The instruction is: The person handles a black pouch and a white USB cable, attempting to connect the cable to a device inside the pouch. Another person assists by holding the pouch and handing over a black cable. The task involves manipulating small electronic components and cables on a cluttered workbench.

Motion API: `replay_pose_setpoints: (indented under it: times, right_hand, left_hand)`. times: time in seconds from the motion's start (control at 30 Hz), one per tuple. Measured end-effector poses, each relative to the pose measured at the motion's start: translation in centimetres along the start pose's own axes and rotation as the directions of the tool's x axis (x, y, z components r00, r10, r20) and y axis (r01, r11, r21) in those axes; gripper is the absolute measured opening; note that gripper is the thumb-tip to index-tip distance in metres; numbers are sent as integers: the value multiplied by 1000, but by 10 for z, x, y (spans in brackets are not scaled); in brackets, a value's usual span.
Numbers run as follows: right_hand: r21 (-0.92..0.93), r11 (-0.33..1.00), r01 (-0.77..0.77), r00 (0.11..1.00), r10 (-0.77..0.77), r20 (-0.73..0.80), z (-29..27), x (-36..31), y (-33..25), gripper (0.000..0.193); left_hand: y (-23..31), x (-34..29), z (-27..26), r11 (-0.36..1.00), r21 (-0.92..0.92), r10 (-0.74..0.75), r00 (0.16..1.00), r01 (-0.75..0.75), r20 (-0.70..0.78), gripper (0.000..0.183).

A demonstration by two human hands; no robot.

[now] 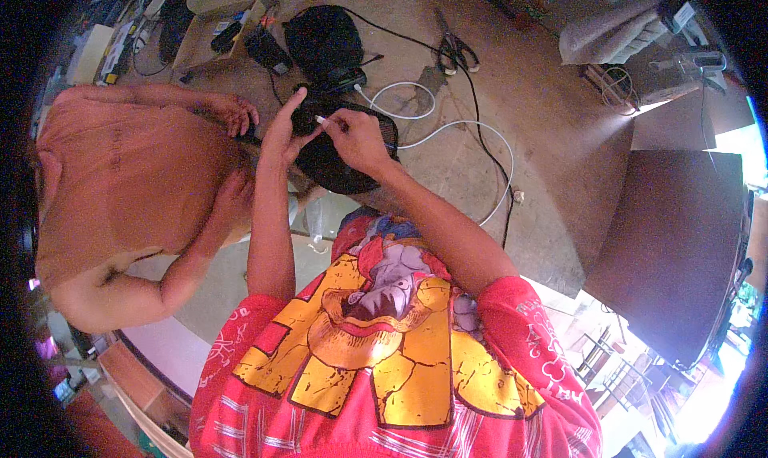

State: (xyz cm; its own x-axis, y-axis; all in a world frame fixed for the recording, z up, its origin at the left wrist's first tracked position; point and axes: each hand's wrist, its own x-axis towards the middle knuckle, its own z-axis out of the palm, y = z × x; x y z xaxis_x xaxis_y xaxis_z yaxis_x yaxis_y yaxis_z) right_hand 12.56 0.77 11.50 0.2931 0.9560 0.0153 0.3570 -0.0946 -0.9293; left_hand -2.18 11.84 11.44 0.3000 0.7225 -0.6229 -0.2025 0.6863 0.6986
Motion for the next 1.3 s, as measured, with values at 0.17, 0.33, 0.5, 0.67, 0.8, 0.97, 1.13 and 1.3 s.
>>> replay_pose_setpoints:
  times: [0.17,0.33,0.5,0.67,0.8,0.97,1.13,1.3]
  right_hand:
    - [-24,999,-39,999,39,-10,0,4,-4,25]
    - [-72,996,-44,998,41,-44,4,4,-1,23]
    - [-47,995,-83,996,81,-45,9,3,-6,23]
    - [-78,996,-38,994,30,-102,16,4,3,24]
    - [-7,998,-56,993,55,-103,17,1,-2,23]
    - [-73,996,-42,994,34,-107,22,-1,3,24]
    - [-5,997,-72,995,71,-76,19,-3,-4,24]
    - [-10,1000,-19,997,19,-74,22,-1,-6,25]
  left_hand:
    - [-6,5,-1,1000,5,17,1000,-17,5,44]
    - [-11,-5,9,984,101,156,985,-148,-76,53]
    - [-16,0,8,959,206,232,955,-193,-184,65]
    - [-10,-16,24,936,250,303,928,-247,-216,61]
    - [-18,-6,16,935,249,305,931,-252,-202,57]
    - [-22,-6,9,930,287,281,947,-229,-154,62]
    - [-24,-12,8,921,312,313,919,-232,-240,64]
    - [-11,-28,16,924,302,308,925,-234,-224,64]
